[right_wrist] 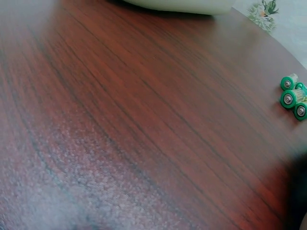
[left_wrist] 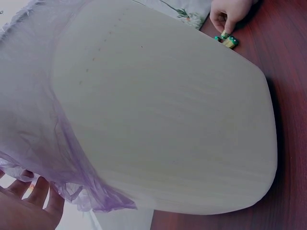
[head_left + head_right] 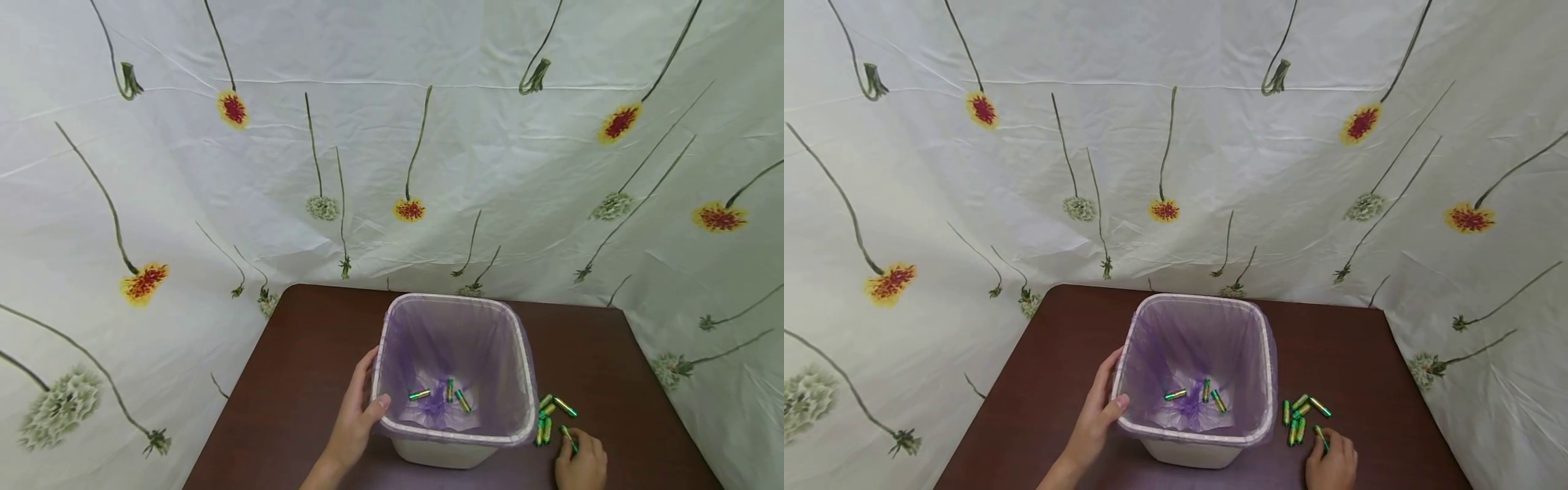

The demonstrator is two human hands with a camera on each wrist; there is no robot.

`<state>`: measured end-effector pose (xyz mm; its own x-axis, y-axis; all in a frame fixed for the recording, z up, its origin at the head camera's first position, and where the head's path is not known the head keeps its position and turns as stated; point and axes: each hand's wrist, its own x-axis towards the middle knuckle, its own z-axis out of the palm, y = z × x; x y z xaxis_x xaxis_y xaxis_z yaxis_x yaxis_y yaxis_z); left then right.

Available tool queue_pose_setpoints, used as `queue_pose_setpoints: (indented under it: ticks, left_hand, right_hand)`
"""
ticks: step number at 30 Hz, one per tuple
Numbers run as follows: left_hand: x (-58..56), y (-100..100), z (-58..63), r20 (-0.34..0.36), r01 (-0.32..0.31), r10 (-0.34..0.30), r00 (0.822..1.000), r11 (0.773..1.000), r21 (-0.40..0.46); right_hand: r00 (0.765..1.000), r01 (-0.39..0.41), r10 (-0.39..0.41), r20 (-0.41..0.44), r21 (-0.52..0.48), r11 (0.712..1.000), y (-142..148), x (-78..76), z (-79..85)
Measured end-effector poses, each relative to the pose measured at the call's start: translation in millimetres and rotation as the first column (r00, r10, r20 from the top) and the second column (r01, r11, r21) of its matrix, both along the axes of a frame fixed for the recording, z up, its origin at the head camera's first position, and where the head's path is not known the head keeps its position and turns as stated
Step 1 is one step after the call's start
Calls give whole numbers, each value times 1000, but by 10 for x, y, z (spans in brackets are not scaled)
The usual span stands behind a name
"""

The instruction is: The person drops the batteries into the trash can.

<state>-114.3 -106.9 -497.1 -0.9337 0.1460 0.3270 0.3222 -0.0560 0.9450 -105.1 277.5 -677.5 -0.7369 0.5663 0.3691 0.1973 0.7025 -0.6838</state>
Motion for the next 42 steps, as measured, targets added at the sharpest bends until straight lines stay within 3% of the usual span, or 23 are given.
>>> queue_pose_setpoints:
  ticks: [5,11,20,24,30,42]
  left_hand:
    - [-6,6,-1,3,0,0,1000,1000,5]
    - [-6,4,-3,3,0,0,1000,1000,3]
    - [0,3,7,8,-1,1,1000,1000,1]
    - [10,2,10,15,-1,1,1000,1000,3]
    - [20,-2,4,13,2,-2,1000,1000,11]
    - [20,-4,-2,13,13,-14,1000,1000,24]
  right_hand:
    - [999,-18,17,-38,-14,1000,16,1,3]
    - [1000,-30,30,5,-72,997,25,-2,38]
    - [999,-48,48,2,-68,997,90,-28,118]
    - [997,-75,73,-39,-48,996,101,-33,200]
    - [985,-162,162,-60,9,987,126,-86,362]
    - [942,-316,328,-75,136,939,226,-191,590]
